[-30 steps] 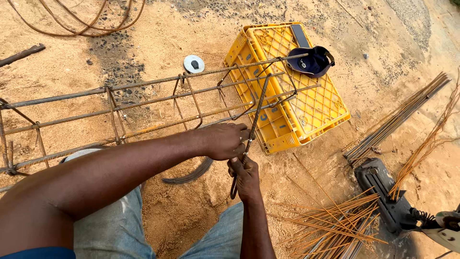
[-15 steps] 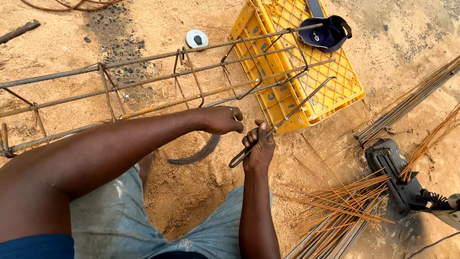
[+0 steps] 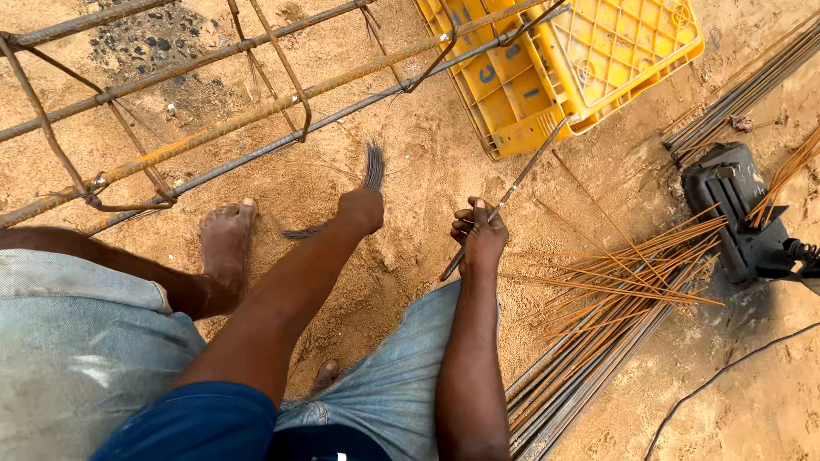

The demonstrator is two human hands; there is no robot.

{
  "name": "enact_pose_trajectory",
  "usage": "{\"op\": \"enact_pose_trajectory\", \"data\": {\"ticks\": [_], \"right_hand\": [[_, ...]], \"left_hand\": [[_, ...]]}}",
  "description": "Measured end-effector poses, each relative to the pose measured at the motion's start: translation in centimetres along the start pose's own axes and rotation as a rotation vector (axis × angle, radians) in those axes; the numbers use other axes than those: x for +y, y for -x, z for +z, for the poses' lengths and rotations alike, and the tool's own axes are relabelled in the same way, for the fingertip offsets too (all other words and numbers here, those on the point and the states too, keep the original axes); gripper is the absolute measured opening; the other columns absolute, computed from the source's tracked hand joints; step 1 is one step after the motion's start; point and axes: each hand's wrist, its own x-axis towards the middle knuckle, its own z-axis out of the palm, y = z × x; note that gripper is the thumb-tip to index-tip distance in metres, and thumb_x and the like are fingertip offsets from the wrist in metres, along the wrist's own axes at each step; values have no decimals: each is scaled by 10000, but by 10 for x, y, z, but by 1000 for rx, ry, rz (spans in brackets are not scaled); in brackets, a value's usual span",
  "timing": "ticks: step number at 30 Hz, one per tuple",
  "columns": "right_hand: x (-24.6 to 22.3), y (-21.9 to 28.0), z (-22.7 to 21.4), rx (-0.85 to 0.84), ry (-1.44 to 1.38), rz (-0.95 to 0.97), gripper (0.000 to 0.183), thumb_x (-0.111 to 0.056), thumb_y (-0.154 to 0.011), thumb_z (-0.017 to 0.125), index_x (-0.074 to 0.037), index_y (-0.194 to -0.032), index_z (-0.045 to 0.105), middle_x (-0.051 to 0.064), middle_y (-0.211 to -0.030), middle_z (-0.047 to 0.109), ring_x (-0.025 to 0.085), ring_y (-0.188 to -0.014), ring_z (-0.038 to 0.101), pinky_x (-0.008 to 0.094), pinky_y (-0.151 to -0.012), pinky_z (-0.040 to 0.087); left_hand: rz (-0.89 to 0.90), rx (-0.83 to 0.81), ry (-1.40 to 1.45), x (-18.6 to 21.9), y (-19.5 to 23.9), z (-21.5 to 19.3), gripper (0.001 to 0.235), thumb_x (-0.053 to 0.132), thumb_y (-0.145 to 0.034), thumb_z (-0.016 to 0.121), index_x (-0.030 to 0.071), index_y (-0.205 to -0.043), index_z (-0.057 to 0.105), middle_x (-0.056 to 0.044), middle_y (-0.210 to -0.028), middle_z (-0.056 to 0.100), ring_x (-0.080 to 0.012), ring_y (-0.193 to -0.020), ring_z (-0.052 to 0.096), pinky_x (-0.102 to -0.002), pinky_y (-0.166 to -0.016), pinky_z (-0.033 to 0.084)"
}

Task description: The person assembles a rebar cage by hand, tying horizontal and vertical steel rods together with wire and using a long metal rod to twist and tighten the connections.

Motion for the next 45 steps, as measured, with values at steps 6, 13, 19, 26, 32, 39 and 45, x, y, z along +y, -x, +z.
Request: {"op": "enact_pose_trajectory", "data": {"ticks": [6, 13, 19, 26, 32, 39, 45], "right_hand": [[17, 16, -25, -9, 107, 113, 283, -232, -1034, 580, 4, -1152, 681, 130, -835, 754, 179, -655, 706, 302, -567, 549], [28, 8, -30, 15, 33, 117, 300, -238, -1029, 579, 18, -1164, 659, 153, -962, 789, 203, -772, 740, 314, -658, 547], [22, -23, -35, 266, -270, -41, 309, -237, -1055, 536, 26, -1210, 588, 208, -1087, 757, 282, -938, 762, 335, -751, 594], [12, -17, -11, 158, -544, 33, 330, -228, -1063, 501, 49, -1241, 526, 252, -1158, 692, 335, -997, 745, 430, -864, 625], [-2, -3, -14, 252, -363, 42, 342, -202, -1056, 501, 26, -1308, 538, 220, -1205, 652, 347, -1003, 712, 454, -833, 601], [-29, 38, -9, -39, 297, -764, 341, -133, -1108, 578, 34, -1399, 642, 73, -1260, 687, 179, -1097, 654, 352, -913, 518], [-41, 55, 10, -532, 212, -136, 380, -190, -1010, 624, -14, -1340, 686, -41, -623, 422, 71, -530, 352, 269, -481, 283]], "left_hand": [[-14, 31, 138, -8, 7, 174, 229, 258, -955, 612, 96, -1049, 743, -135, -1081, 723, -258, -906, 732, -417, -819, 623], [445, 224, 660, 37, 5, 83, 228, 240, -965, 623, 60, -1054, 731, -132, -899, 736, -288, -790, 706, -456, -767, 578], [247, -410, 1146, 83, 38, 44, 269, 314, -1073, 553, 124, -1183, 709, -149, -791, 663, -257, -646, 520, -466, -638, 518], [589, 211, 628, 73, 45, 31, 316, 317, -1035, 557, 72, -1090, 748, -121, -990, 742, -264, -894, 695, -442, -822, 555], [398, 181, 668, 66, 54, 7, 317, 356, -1028, 536, 108, -1104, 718, -119, -1071, 716, -278, -985, 697, -451, -863, 540], [400, 371, -216, 69, 84, -104, 161, 111, -867, 658, 112, -938, 802, -125, -961, 758, -316, -915, 732, -470, -800, 591], [421, 184, -439, 92, 143, -204, 142, 173, -867, 707, 87, -944, 790, -135, -965, 767, -307, -904, 754, -451, -774, 609]]}}
